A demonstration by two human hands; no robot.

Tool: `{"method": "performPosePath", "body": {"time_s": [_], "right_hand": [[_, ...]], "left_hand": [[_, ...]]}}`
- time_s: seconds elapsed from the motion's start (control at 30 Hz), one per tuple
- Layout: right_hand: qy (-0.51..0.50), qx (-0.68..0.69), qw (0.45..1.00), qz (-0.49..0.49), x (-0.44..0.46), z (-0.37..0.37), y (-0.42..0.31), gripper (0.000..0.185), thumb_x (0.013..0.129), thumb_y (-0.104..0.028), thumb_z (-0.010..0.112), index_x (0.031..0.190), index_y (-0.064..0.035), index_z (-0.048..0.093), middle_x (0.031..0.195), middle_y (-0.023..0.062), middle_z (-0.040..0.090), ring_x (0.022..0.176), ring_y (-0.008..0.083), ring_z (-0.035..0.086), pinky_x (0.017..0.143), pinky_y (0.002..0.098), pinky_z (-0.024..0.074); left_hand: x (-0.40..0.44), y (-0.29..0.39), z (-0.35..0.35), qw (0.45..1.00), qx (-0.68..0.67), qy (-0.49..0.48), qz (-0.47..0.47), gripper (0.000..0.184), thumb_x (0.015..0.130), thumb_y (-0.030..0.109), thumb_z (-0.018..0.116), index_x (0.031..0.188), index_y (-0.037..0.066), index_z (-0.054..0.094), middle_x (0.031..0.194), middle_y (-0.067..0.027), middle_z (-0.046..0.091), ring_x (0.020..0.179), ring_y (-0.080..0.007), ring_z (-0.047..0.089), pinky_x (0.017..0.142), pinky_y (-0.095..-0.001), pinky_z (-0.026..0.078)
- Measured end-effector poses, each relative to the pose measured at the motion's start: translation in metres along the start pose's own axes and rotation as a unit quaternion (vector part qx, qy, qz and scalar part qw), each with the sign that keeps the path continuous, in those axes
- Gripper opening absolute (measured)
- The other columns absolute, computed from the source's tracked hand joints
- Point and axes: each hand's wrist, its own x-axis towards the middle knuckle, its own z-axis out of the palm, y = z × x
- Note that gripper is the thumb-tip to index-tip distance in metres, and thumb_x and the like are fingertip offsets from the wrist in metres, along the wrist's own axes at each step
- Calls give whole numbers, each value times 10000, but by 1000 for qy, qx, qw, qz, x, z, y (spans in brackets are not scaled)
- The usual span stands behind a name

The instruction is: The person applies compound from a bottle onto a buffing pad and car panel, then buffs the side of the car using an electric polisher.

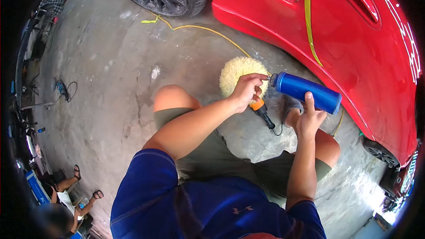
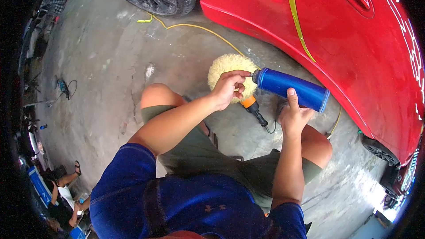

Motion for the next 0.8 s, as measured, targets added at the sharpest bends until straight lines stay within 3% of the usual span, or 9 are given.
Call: {"method": "performPosePath", "body": {"time_s": [0.2, 0.33, 0.57, 0.67, 0.8], "right_hand": [[-1, -6, 1000, 24, -2, 1, -8, 341, 912, -118, 771, 1175, 9, 594, 1062, 103, 679, 936, 196, 682, 823, 347, 573], [9, 7, 998, 58, -5, 6, -18, 342, 910, -111, 772, 1177, 5, 592, 1064, 103, 678, 934, 193, 683, 824, 347, 572], [3, 22, 999, 47, -2, 0, -9, 351, 905, -125, 776, 1181, -22, 585, 1055, 92, 669, 932, 198, 681, 825, 347, 572], [51, 27, 998, 33, 3, 4, -3, 363, 884, -125, 792, 1155, -14, 578, 995, 104, 667, 786, 188, 668, 629, 304, 571], [98, 120, 978, 140, 8, 4, -11, 395, 890, -211, 799, 1178, -47, 583, 1100, 88, 653, 932, 201, 668, 695, 327, 596]], "left_hand": [[3, -2, 0, 1000, 2, -3, 4, 271, 908, 109, 552, 1136, 44, 683, 797, 9, 558, 661, -89, 529, 551, -289, 480], [4, -3, 2, 1000, -17, 9, 4, 250, 896, 81, 546, 1100, 28, 679, 803, -12, 567, 650, -96, 529, 492, -284, 490], [2, -1, 3, 1000, -16, 15, 11, 253, 895, 78, 533, 1101, 48, 678, 792, -8, 568, 648, -102, 538, 498, -278, 485], [3, 2, 2, 999, -33, 4, 5, 269, 904, 107, 538, 1139, 76, 665, 822, 4, 563, 684, -108, 549, 572, -295, 482], [27, 12, -5, 994, -68, 84, 27, 291, 894, 123, 529, 1162, 94, 641, 879, -1, 561, 729, -134, 564, 633, -328, 488]]}}
